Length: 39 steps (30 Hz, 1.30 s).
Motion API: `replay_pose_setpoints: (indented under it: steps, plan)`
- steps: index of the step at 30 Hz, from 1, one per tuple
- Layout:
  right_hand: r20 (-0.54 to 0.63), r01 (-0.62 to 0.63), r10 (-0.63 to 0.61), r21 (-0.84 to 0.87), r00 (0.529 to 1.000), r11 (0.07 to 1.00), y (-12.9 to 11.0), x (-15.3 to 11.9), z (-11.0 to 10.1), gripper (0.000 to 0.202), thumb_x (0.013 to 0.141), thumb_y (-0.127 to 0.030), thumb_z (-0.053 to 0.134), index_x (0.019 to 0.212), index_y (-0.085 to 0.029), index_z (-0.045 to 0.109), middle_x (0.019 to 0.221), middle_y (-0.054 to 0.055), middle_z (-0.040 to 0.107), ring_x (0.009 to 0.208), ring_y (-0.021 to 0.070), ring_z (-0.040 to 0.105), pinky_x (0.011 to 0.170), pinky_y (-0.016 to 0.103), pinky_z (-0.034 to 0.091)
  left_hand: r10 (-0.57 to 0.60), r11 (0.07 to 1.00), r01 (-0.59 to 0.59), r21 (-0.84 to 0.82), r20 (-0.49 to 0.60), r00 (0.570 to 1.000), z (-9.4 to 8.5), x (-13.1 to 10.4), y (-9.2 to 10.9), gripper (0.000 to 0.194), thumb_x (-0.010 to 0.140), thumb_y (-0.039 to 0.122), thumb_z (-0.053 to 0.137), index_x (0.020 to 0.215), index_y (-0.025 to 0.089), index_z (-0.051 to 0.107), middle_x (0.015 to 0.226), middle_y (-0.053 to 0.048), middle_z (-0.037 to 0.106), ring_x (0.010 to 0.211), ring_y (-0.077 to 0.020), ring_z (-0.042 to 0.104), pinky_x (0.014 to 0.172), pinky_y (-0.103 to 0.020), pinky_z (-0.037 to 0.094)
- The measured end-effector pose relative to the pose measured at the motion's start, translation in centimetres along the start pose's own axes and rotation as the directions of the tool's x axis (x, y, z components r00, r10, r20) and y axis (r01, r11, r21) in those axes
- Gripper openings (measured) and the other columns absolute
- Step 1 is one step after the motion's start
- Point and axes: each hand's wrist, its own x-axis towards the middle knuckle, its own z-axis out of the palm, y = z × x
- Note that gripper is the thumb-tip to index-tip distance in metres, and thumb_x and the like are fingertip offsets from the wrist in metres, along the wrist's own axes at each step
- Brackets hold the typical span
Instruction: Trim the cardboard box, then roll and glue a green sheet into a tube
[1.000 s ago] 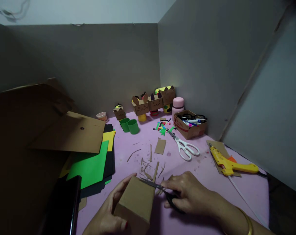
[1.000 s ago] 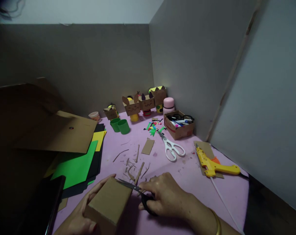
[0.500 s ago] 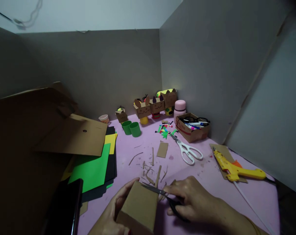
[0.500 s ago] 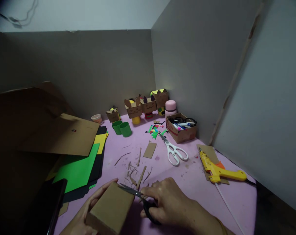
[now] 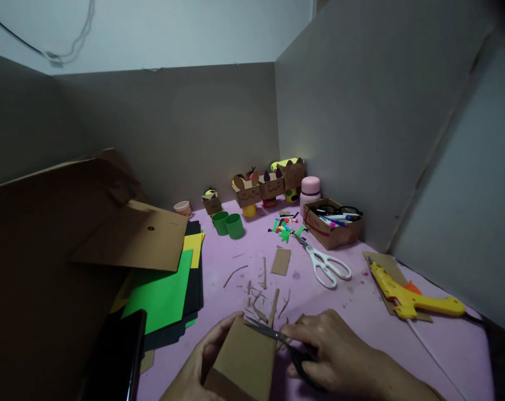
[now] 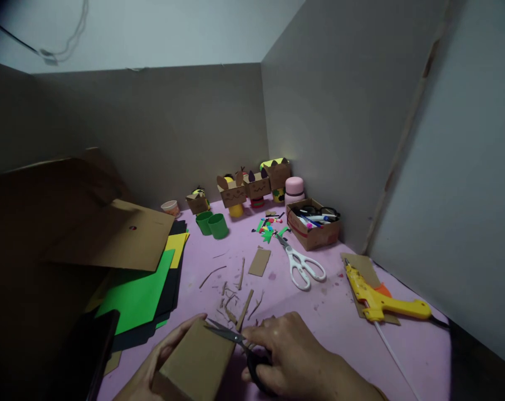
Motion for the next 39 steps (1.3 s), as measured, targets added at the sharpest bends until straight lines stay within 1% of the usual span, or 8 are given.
replay_pose_setpoints:
  steps: [6, 11, 16, 19, 24, 31, 36, 39]
  plan:
    - [0.012, 0.017, -0.017, -0.006, 1.000, 1.000, 0.2, -0.1, 0.1, 0.015, 0.076, -0.033, 0.066, 0.086, -0.022, 0.064, 0.073, 0.000, 0.070, 0.066, 0.0151, 0.062, 0.056, 0.023, 0.033, -0.007, 1.000, 0.007, 0.025, 0.005, 1.000, 0.0, 0.1, 0.3, 0.081, 0.043, 0.040, 0.090, 0.119, 0.033, 0.063, 0.128, -0.009, 0.062, 0.118, -0.0379, 0.053, 0.096, -0.047, 0.041]
    - [0.017, 0.022, -0.022, 0.014, 1.000, 1.000, 0.4, -0.1, 0.3, 0.013, 0.079, -0.033, 0.064, 0.085, -0.021, 0.064, 0.074, 0.001, 0.069, 0.067, 0.0154, 0.062, 0.058, 0.023, 0.035, -0.002, 0.999, 0.002, 0.038, -0.014, 1.000, -0.1, 0.1, 0.0, 0.084, 0.042, 0.042, 0.090, 0.121, 0.032, 0.062, 0.129, -0.011, 0.061, 0.117, -0.0387, 0.052, 0.096, -0.048, 0.041]
    - [0.012, -0.033, 0.031, 0.141, 0.999, 0.989, 0.0, 0.2, 0.0, 0.009, 0.075, -0.027, 0.066, 0.081, -0.021, 0.064, 0.068, -0.003, 0.064, 0.059, 0.0117, 0.054, 0.055, 0.021, 0.034, 0.019, 0.999, -0.019, 0.047, 0.005, 1.000, -0.8, -0.1, -0.3, 0.085, 0.044, 0.040, 0.090, 0.124, 0.034, 0.059, 0.131, -0.010, 0.059, 0.118, -0.0376, 0.053, 0.096, -0.046, 0.041]
    - [0.035, -0.060, 0.055, 0.153, 0.998, 0.986, -0.2, 0.2, -0.3, 0.013, 0.071, -0.027, 0.069, 0.081, -0.021, 0.064, 0.067, -0.004, 0.063, 0.058, 0.0113, 0.051, 0.053, 0.021, 0.032, 0.003, 0.998, -0.004, 0.056, 0.011, 1.000, -1.0, -0.1, -0.3, 0.085, 0.046, 0.039, 0.089, 0.125, 0.034, 0.057, 0.133, -0.010, 0.057, 0.119, -0.0374, 0.051, 0.097, -0.047, 0.040]
    - [0.028, -0.034, 0.031, 0.109, 0.999, 0.993, -0.1, 0.1, -0.3, 0.016, 0.071, -0.027, 0.069, 0.085, -0.022, 0.066, 0.072, -0.001, 0.066, 0.063, 0.0138, 0.055, 0.056, 0.023, 0.033, 0.017, 0.997, -0.017, 0.078, -0.003, 1.000, -0.5, 0.0, -0.1, 0.085, 0.042, 0.043, 0.089, 0.121, 0.031, 0.059, 0.126, -0.011, 0.060, 0.116, -0.0372, 0.053, 0.097, -0.050, 0.037]
    - [0.005, 0.008, -0.009, 0.063, 1.000, 0.998, 0.4, 0.0, 0.3, 0.015, 0.073, -0.028, 0.068, 0.086, -0.022, 0.066, 0.071, 0.001, 0.068, 0.063, 0.0154, 0.058, 0.055, 0.024, 0.032, 0.003, 0.995, 0.002, 0.097, -0.049, 0.999, -0.2, -0.1, 0.0, 0.092, 0.039, 0.047, 0.089, 0.123, 0.027, 0.058, 0.128, -0.014, 0.059, 0.117, -0.0399, 0.051, 0.098, -0.053, 0.035]
    - [0.012, 0.010, -0.011, 0.100, 1.000, 0.995, 0.3, 0.2, 0.0, 0.011, 0.077, -0.028, 0.066, 0.085, -0.021, 0.067, 0.071, 0.000, 0.068, 0.064, 0.0143, 0.060, 0.056, 0.023, 0.034, 0.002, 0.995, 0.001, 0.098, -0.023, 1.000, -0.8, 0.0, -0.4, 0.091, 0.040, 0.046, 0.089, 0.124, 0.032, 0.058, 0.130, -0.011, 0.058, 0.117, -0.0379, 0.051, 0.098, -0.049, 0.036]
    - [0.001, -0.031, 0.031, 0.144, 1.000, 0.989, 0.2, 0.2, -0.2, 0.011, 0.076, -0.026, 0.067, 0.086, -0.022, 0.067, 0.071, -0.001, 0.068, 0.063, 0.0135, 0.059, 0.057, 0.022, 0.035, 0.020, 0.996, -0.020, 0.088, 0.001, 1.000, -1.2, 0.1, -0.6, 0.090, 0.040, 0.046, 0.089, 0.124, 0.034, 0.058, 0.128, -0.010, 0.060, 0.117, -0.0368, 0.052, 0.096, -0.047, 0.038]
